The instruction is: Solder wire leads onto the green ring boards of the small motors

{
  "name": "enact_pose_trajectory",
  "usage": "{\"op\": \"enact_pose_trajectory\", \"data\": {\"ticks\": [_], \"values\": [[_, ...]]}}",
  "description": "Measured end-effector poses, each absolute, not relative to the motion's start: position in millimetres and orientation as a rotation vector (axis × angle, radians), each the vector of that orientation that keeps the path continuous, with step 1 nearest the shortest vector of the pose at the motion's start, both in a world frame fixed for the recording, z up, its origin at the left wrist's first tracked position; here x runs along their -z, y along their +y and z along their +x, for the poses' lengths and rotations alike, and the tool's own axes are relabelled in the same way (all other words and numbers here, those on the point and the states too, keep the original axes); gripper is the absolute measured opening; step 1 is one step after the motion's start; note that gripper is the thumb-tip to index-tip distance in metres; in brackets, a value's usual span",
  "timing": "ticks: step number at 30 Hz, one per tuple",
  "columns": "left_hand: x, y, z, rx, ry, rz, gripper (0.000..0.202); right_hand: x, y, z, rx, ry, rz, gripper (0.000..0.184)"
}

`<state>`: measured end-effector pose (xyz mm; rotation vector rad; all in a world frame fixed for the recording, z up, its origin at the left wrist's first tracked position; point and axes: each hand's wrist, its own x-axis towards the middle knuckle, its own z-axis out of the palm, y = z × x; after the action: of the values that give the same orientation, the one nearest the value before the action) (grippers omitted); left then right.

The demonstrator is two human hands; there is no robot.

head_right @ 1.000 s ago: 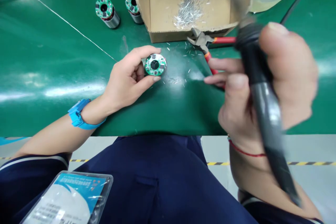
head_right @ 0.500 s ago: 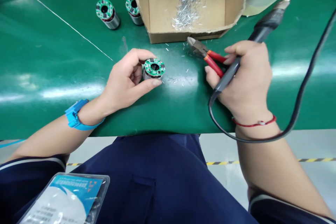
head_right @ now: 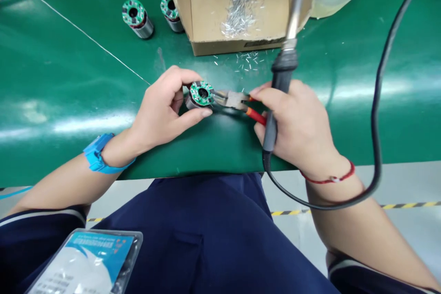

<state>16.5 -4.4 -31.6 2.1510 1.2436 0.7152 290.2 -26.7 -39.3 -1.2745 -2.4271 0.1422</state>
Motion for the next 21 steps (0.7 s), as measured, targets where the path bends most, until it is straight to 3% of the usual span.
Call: {"op": "enact_pose_trajectory", "data": {"ticks": [3, 14, 21], "values": [[30.5, -5.2, 16.2, -0.703, 1.245, 2.187, 0.034, 29.8, -23.6, 288.8, -0.102, -2.571, -1.259, 0.050], [36.3, -1.9, 11.9, -0.696, 1.212, 2.321, 0.038, 14.4, -21.7, 274.8, 0.283, -2.586, -1.181, 0.022], [29.2, 4.1, 3.0, -0.891, 1.272, 2.295, 0.036, 21.6, 9.9, 267.4, 0.292, -2.263, -1.944, 0.051]]}}
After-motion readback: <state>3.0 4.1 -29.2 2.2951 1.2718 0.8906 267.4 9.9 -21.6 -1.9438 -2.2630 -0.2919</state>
